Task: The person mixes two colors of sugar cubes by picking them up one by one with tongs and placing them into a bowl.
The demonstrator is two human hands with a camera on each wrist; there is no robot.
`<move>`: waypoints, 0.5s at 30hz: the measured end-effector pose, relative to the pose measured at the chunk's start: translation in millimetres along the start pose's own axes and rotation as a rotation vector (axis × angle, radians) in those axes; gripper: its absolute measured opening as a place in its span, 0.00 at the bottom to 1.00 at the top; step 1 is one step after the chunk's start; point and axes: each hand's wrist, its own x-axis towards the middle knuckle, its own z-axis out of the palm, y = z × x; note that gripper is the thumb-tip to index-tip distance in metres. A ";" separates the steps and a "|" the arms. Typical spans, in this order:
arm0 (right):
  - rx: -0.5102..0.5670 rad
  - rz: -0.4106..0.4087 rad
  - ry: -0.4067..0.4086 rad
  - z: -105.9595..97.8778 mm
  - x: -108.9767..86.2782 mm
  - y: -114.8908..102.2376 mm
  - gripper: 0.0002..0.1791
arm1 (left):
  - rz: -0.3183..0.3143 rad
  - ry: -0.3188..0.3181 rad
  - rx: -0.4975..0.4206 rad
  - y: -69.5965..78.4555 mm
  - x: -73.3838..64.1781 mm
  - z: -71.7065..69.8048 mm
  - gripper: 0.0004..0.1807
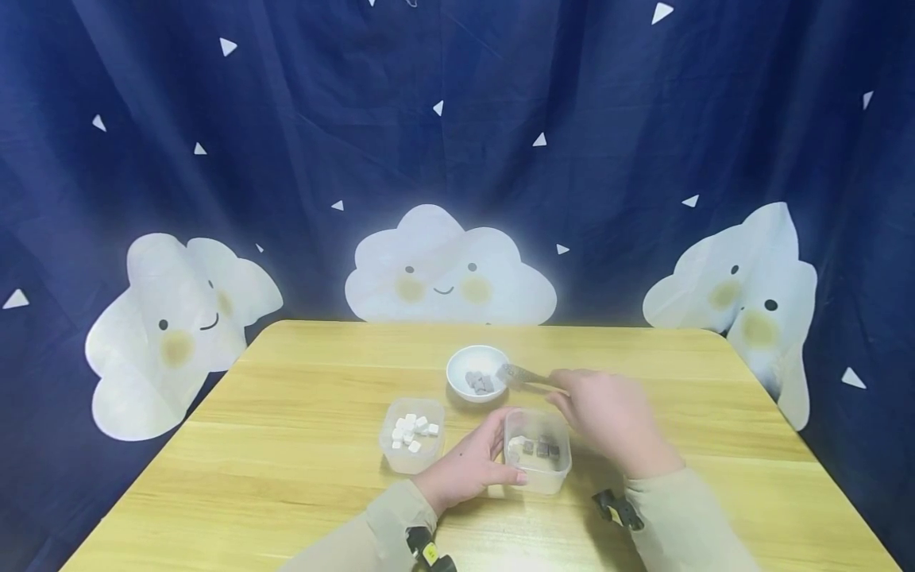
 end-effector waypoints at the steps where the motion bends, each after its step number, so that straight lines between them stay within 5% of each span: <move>1: -0.001 0.003 -0.002 0.4 0.0 -0.1 0.09 | 0.002 -0.002 -0.002 0.1 0.1 0.0 0.47; 15: 0.048 -0.001 -0.020 -16.2 -0.2 -2.5 0.13 | -0.001 -0.012 -0.011 3.2 -1.8 -0.3 0.48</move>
